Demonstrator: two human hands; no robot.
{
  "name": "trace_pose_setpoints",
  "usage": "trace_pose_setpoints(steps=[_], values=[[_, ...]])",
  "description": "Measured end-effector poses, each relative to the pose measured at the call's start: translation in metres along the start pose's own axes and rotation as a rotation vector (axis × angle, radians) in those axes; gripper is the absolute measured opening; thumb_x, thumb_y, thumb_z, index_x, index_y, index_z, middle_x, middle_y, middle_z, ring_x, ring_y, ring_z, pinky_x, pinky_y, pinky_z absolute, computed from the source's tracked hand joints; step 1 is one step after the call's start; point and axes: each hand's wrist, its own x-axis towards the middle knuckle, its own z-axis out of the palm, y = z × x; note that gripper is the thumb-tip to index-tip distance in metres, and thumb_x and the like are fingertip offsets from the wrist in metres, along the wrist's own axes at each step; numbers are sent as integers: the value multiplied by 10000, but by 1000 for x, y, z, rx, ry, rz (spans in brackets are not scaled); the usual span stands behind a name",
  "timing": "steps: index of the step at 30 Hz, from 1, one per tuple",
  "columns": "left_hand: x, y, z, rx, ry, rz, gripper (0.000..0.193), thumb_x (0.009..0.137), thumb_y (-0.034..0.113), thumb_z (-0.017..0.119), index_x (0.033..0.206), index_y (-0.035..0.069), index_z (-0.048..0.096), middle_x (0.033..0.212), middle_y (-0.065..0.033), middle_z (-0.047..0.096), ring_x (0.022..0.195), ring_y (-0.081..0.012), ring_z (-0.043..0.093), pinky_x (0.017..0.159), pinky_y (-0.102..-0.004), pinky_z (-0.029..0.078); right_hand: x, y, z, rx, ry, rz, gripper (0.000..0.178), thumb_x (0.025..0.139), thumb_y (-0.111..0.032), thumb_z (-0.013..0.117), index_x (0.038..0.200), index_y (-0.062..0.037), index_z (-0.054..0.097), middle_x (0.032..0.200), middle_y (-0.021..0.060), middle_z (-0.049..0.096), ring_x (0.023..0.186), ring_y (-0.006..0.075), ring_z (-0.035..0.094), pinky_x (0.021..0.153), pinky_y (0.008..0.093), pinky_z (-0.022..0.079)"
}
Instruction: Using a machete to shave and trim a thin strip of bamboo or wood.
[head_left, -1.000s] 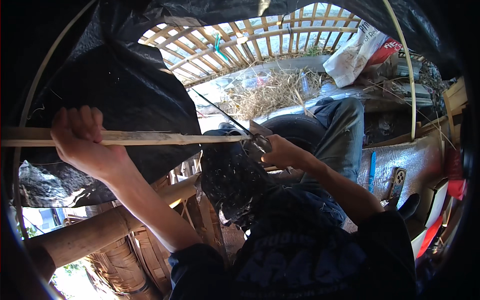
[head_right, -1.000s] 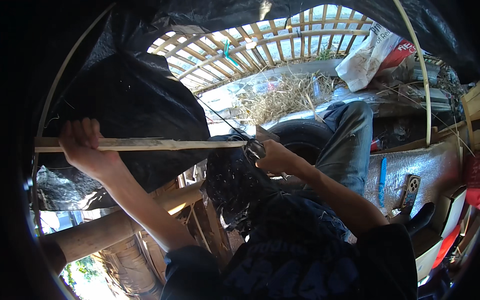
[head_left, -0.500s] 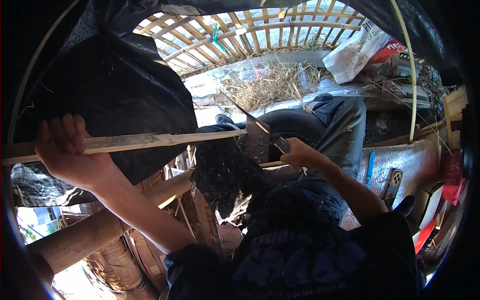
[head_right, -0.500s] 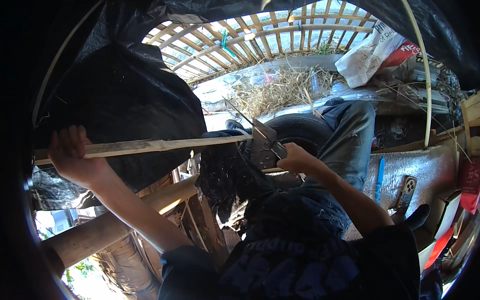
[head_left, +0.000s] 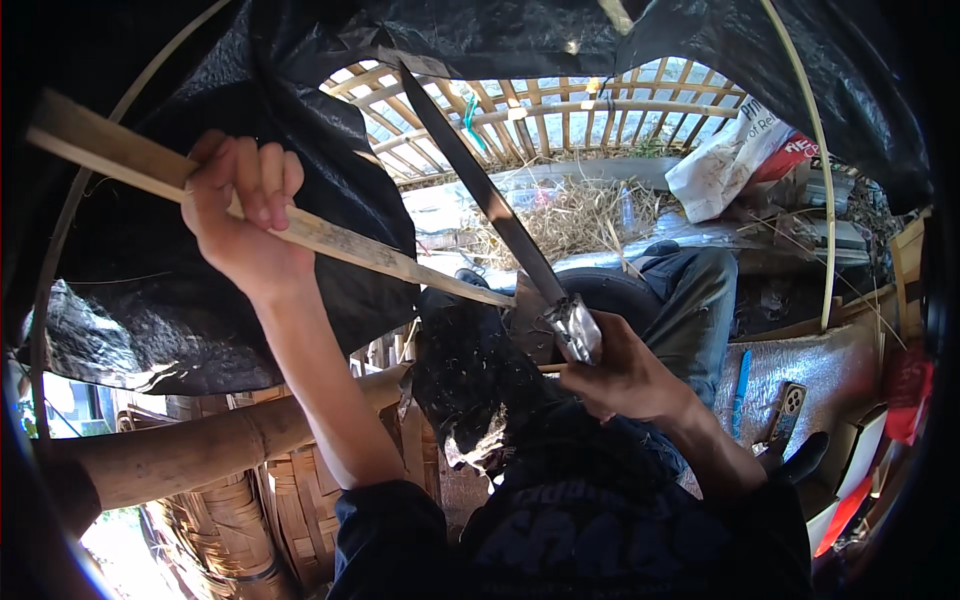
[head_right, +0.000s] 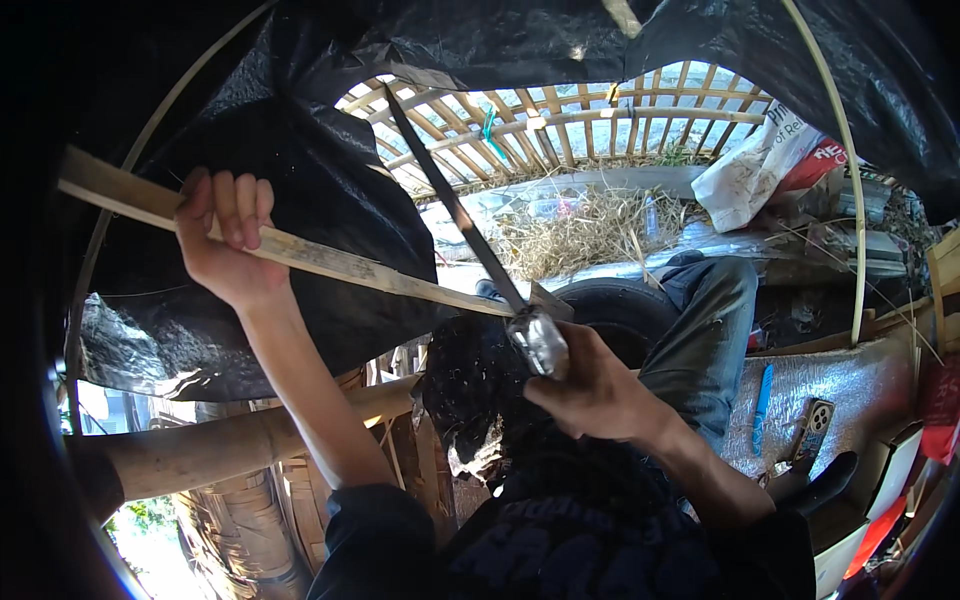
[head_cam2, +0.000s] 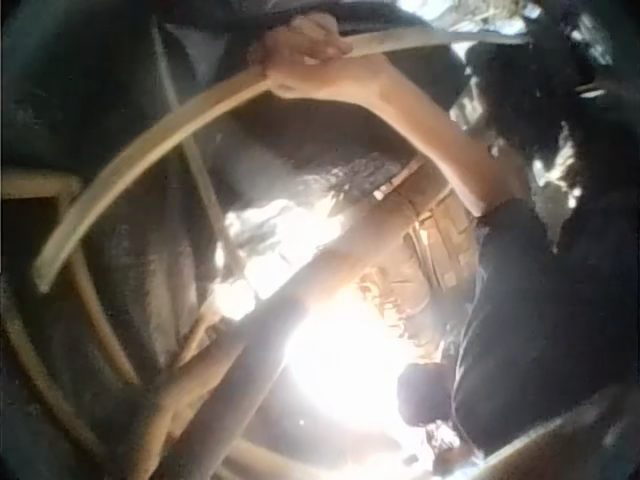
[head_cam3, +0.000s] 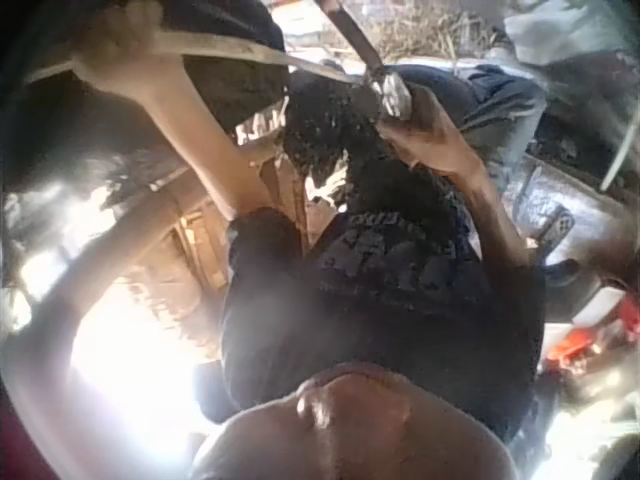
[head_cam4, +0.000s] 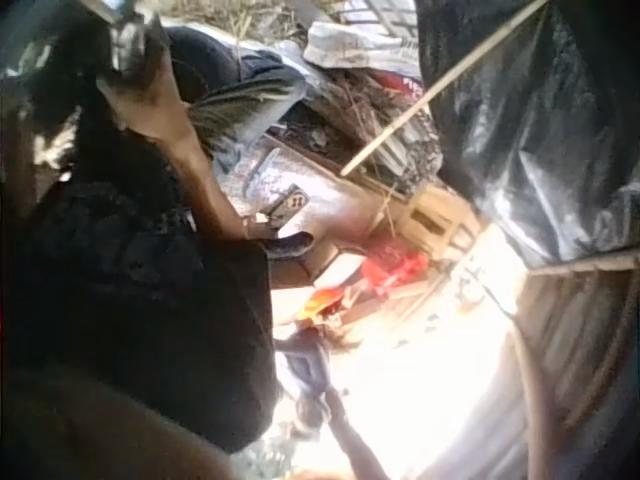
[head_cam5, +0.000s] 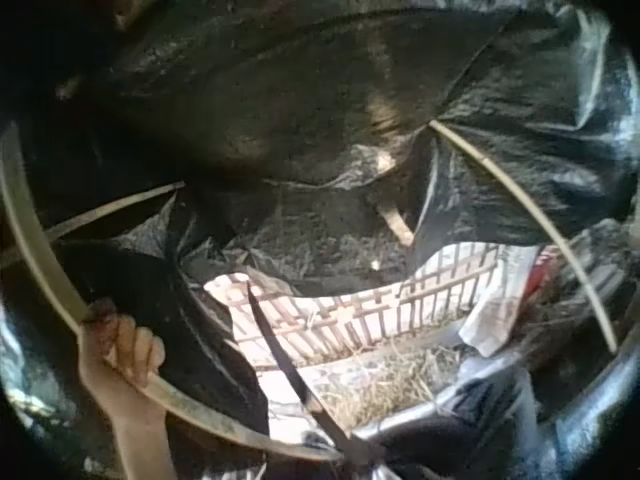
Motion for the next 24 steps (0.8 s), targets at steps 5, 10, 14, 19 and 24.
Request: trace_pose_setpoints(steps=[5, 10, 14, 19, 24], values=[[3, -7, 16, 52, 42, 27, 94, 773, 68, 459, 807, -19, 464, 452, 5, 263, 366, -68, 218, 411, -221, 199, -6, -22, 34, 80, -61, 138, 573, 795, -20, 586, 1244, 78, 245, 877, 136, 536, 596, 78, 530, 579, 245, 472], [2, -10, 24, -6, -19, -6, 65, 767, 49, 462, 792, -11, 457, 447, 7, 264, 365, -68, 219, 412, -224, 199, 4, -24, 47, 106, -4, -16, 482, 784, -12, 572, 1184, 80, 319, 772, 102, 550, 459, 97, 499, 430, 240, 433], [1, -10, 28, 24, -19, -35, 49, 775, 56, 455, 746, 17, 443, 439, 19, 257, 362, -63, 221, 416, -226, 198, 10, -15, 39, 37, -189, 136, 362, 767, -27, 491, 1099, 94, 413, 480, 29, 460, 350, 107, 446, 320, 250, 349], [1, -9, 22, 17, -25, -36, 46, 773, 65, 460, 782, 20, 461, 445, 21, 257, 365, -61, 224, 417, -218, 208, 7, -20, 28, -176, -53, 58, 467, 783, -80, 558, 1156, 104, 347, 608, 67, 515, 429, 106, 485, 383, 241, 387], [0, -10, 30, 5, -12, -7, 28, 771, 29, 461, 754, 10, 449, 438, 16, 265, 363, -63, 224, 408, -219, 197, -5, -5, 35, -183, 144, -216, 581, 785, -109, 635, 1198, 96, 281, 975, 175, 497, 879, 132, 511, 702, 219, 439]])
